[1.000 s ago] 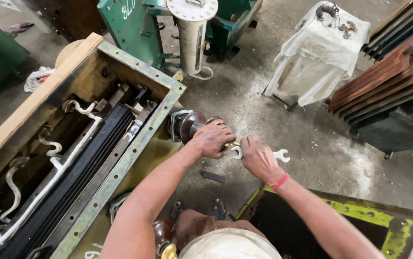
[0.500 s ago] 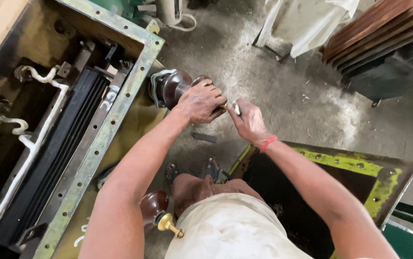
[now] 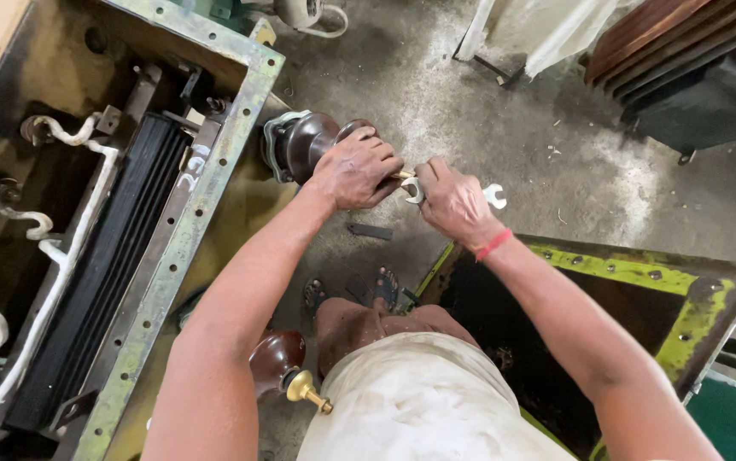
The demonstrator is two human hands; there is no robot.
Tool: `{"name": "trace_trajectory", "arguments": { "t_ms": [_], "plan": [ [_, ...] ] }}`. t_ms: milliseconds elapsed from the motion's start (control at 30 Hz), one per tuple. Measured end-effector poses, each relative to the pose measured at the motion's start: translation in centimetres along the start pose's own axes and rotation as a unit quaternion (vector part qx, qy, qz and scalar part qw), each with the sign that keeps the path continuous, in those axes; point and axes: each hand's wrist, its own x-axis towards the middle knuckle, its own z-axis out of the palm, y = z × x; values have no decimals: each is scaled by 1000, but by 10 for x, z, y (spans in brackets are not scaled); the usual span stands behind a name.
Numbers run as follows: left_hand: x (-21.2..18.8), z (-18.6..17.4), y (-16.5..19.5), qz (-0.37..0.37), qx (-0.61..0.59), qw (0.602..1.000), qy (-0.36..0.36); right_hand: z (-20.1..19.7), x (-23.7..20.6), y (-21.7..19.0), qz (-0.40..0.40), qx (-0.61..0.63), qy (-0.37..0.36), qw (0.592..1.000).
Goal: The person uses a wrench to tighten a brass fitting on a brown insulator mounted on a metal frame. They repeat the tightening action on multiple similar insulators, moving between them as needed.
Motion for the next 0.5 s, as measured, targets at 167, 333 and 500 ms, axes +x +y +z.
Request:
{"name": "trace_trajectory", "arguments": {
  "t_ms": [167, 333, 500],
  "plan": [
    [4, 3, -7, -5, 2, 1000, -20, 21, 10, 12, 5, 75, 54, 996],
    [11, 8, -3, -13, 11, 1000, -21, 47, 11, -7, 394, 368, 55, 840],
    [13, 8, 4, 2, 15, 1000, -9, 29, 1, -14, 483, 462, 5, 744]
  ]
}}
